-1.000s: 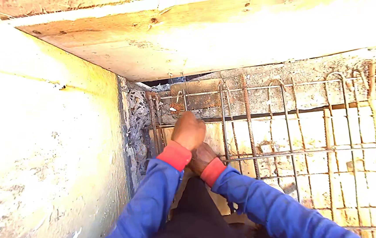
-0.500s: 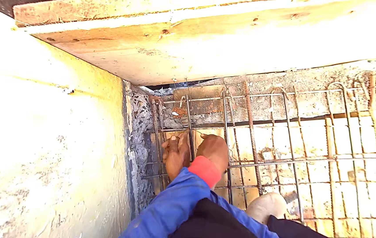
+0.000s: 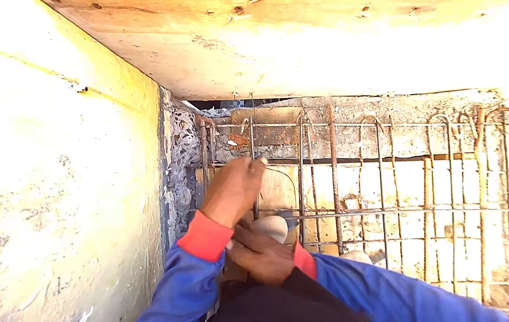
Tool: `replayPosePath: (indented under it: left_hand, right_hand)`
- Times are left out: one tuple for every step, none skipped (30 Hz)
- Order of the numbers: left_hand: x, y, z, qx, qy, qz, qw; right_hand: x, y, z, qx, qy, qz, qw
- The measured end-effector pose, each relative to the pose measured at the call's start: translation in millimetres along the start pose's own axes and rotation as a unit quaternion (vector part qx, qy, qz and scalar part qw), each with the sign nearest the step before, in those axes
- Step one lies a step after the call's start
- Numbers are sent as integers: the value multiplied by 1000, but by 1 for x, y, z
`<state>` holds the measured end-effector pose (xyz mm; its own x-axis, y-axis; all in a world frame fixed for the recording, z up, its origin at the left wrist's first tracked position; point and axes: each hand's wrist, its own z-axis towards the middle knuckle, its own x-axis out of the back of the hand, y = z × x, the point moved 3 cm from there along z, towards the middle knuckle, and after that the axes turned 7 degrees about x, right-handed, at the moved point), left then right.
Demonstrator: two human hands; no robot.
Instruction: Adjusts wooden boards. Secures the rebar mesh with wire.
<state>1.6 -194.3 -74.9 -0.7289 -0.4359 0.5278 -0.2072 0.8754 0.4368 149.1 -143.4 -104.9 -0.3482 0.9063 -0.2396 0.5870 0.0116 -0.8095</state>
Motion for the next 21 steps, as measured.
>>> replayPosePath:
  left_hand:
    - [5,-8,4,5,47,10,999]
    - [6,-16,9,20,64,28,997]
    - [2,-24,14,38,61,37,997]
    - [-6,-33,20,55,49,37,997]
    - [-16,-40,25,71,31,24,997]
    - [-27,-47,28,87,13,-4,996]
    - [-36,-53,31,104,-5,-48,993]
    - [-44,-57,34,122,-23,-96,988]
    - [-49,-59,36,139,-40,-153,978]
    - [-50,-59,35,153,-57,-210,964]
    - [-50,-59,33,164,-68,-265,948]
    - [-51,-62,34,170,-80,-323,927]
    - [-51,-64,35,175,-98,-378,904]
    - [-51,-66,38,180,-118,-421,881]
    - [-52,-68,41,182,-132,-451,864]
    - [-53,-70,41,181,-137,-468,854]
    - [-55,-72,40,177,-135,-474,852]
    - [-56,-73,39,171,-123,-473,856]
    - [-56,-72,37,162,-107,-459,867]
    - [-54,-71,34,151,-87,-429,887]
    - [-49,-67,32,141,-68,-380,912]
  right_hand:
    - [5,-4,-15,-38,-30,78,996]
    - [10,-12,-30,-67,-69,140,985]
    - [17,-23,-45,-73,-116,188,972]
    - [23,-37,-58,-61,-143,215,964]
    - [31,-49,-69,-32,-158,208,965]
    - [39,-59,-77,14,-158,156,975]
    - [48,-69,-81,78,-126,63,987]
    - [58,-80,-81,148,-65,-48,986]
    - [69,-94,-78,210,5,-164,964]
    - [81,-106,-70,243,73,-287,924]
    - [94,-112,-57,242,135,-404,872]
    - [106,-112,-40,201,170,-489,831]
    - [117,-105,-20,123,181,-533,817]
    - [124,-93,0,19,170,-541,824]
    - [129,-79,19,-89,143,-519,838]
    - [130,-65,33,-166,118,-486,850]
    - [128,-52,41,-207,104,-451,862]
    - [125,-43,43,-215,106,-425,873]
    - [124,-36,42,-205,111,-416,879]
    - [122,-30,37,-191,106,-423,879]
    - [116,-24,33,-189,85,-425,881]
